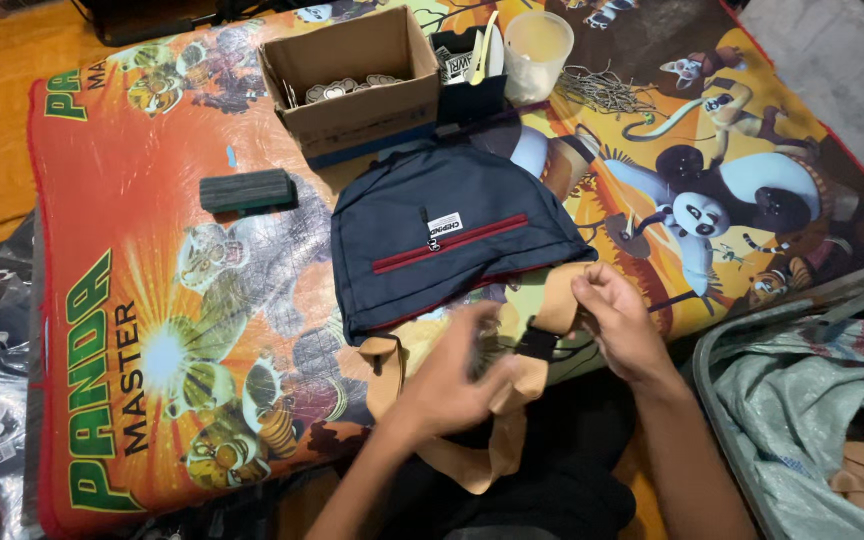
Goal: The person cleans a dark blue backpack using a purple toothbrush, scrubbing the fabric surface and the zipper area. After cleaning, the person picks up a small white bear-shaped charm and attaches it to the backpack's zipper pull.
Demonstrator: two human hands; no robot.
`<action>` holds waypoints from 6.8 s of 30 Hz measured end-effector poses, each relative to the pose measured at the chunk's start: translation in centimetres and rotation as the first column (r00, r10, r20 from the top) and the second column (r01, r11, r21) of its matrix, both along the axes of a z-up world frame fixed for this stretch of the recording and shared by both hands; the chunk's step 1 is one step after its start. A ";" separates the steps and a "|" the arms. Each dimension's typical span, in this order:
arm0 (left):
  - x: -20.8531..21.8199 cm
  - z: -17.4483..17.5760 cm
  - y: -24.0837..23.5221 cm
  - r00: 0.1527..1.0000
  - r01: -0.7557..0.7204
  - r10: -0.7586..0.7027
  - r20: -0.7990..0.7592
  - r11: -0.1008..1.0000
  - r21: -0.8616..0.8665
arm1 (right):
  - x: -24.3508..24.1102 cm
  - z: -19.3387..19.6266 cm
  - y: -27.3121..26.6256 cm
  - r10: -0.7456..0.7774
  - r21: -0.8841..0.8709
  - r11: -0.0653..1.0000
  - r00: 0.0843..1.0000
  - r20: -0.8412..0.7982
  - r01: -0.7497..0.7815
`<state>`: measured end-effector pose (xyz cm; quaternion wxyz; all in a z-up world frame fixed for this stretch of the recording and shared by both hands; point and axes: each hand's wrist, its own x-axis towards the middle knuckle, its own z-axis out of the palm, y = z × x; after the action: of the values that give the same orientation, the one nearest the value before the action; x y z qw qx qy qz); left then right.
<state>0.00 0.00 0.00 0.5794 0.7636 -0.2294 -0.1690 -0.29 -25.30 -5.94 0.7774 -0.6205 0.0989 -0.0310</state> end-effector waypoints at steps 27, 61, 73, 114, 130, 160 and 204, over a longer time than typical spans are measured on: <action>-0.8 2.6 -1.2 0.969 0.239 -0.245 0.004 0.948 0.208 | -3.4 8.1 2.2 0.683 -0.909 0.401 0.697 0.216 -0.112; 0.8 -2.2 -0.6 0.760 -0.379 -0.102 0.642 0.733 0.565 | 1.1 7.5 0.9 0.517 -0.816 0.576 0.790 0.330 -0.036; 0.3 -1.8 -0.4 0.714 -0.389 -0.038 0.700 0.809 0.441 | 2.4 4.5 -0.1 0.501 -0.652 0.690 0.857 0.120 -0.313; 1.2 -1.5 3.1 0.627 -0.424 0.088 0.774 0.872 0.244 | 3.0 6.3 0.8 0.550 -0.905 0.364 0.835 0.018 -0.220; 0.4 -7.1 2.0 0.686 -0.457 0.023 0.727 0.792 0.406 | 2.4 7.5 5.3 0.214 0.265 0.897 0.872 0.441 -0.353; 7.0 -8.1 4.2 0.605 -0.348 -0.288 0.743 0.743 0.571 | 2.0 1.8 5.6 0.883 -0.926 0.209 0.346 0.317 0.315; 0.8 -5.2 3.6 0.795 -0.567 0.221 0.565 0.603 0.561 | 4.9 -4.0 6.3 0.811 -0.762 -0.317 0.577 0.091 0.565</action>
<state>0.78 3.64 -5.24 0.1960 0.9739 -0.0909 0.0697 4.62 -19.00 -9.99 -0.1404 -0.8651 -0.4188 -0.2375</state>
